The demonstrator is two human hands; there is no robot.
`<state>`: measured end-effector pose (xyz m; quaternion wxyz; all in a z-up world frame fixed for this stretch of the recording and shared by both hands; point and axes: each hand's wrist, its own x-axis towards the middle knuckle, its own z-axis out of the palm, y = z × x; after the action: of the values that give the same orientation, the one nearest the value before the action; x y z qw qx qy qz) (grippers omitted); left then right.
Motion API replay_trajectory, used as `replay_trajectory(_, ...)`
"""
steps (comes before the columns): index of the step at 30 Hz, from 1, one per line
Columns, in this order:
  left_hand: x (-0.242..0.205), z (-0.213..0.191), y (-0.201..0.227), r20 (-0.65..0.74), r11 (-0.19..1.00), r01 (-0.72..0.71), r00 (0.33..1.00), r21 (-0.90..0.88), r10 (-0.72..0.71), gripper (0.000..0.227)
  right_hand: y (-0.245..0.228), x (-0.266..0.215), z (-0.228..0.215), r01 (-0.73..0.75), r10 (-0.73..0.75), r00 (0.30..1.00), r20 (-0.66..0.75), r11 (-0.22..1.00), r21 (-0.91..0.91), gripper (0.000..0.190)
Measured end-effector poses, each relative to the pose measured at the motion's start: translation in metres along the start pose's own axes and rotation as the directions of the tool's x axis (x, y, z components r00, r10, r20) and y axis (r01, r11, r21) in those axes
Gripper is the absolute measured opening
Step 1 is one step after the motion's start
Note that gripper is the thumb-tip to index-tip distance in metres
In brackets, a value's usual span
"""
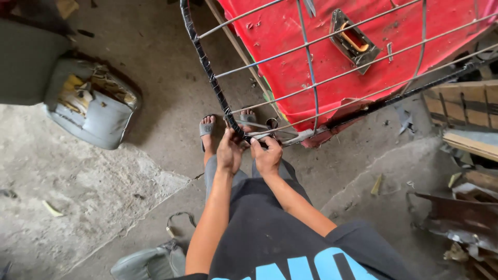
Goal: Removing old upholstery materials and measuring new fabric strips against a metal chair frame
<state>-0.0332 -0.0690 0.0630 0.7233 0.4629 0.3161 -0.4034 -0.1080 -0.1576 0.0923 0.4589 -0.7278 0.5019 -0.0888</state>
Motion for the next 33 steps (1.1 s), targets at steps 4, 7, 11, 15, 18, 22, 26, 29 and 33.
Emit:
replay_trajectory(4, -0.009, 0.015, -0.025, -0.020, 0.988, -0.156, 0.988, -0.005, 0.156, 0.051, -0.027, -0.013, -0.015, 0.014, -0.016, 0.999, -0.031, 0.998, -0.066, 0.013)
replay_trajectory(7, -0.001, 0.021, -0.041, -0.120, 0.977, -0.210, 0.970, 0.034, 0.213, 0.052, -0.036, -0.017, -0.026, -0.163, 0.163, 0.987, 0.014, 0.987, 0.009, 0.025)
replay_trajectory(11, 0.013, 0.021, -0.046, -0.173, 0.971, -0.224, 0.956, 0.086, 0.236, 0.053, -0.021, -0.003, -0.022, -0.548, 0.475, 0.837, 0.273, 0.731, 0.408, 0.032)
replay_trajectory(15, 0.021, 0.027, -0.045, -0.124, 0.966, -0.186, 0.978, -0.177, 0.165, 0.053, -0.028, 0.024, -0.035, -0.683, 0.530, 0.719, 0.451, 0.415, 0.601, 0.030)
replay_trajectory(18, 0.029, 0.028, -0.046, -0.098, 0.976, -0.143, 0.987, -0.161, 0.129, 0.046, -0.013, 0.020, -0.052, -0.601, 0.435, 0.799, 0.415, 0.569, 0.560, 0.031)
replay_trajectory(22, -0.006, 0.033, -0.022, -0.066, 0.973, -0.098, 0.991, 0.208, 0.114, 0.045, -0.045, -0.014, -0.097, 0.092, -0.164, 0.896, 0.413, 0.978, 0.189, 0.010)
replay_trajectory(26, -0.019, 0.008, -0.021, -0.094, 0.700, 0.077, 0.995, 0.710, -0.014, 0.035, 0.020, -0.042, -0.090, 0.611, -0.584, 0.640, 0.500, 0.781, 0.131, 0.016)
replay_trajectory(29, -0.045, 0.009, -0.026, -0.111, 0.605, 0.093, 0.994, 0.790, -0.008, 0.027, 0.020, -0.068, -0.101, 0.723, -0.557, 0.420, 0.717, 0.683, 0.107, 0.027)
replay_trajectory(33, -0.042, -0.016, -0.054, -0.031, 0.548, -0.071, 0.984, 0.833, 0.174, 0.046, 0.011, -0.019, -0.103, 0.766, -0.577, 0.575, 0.580, 0.629, -0.134, 0.029)
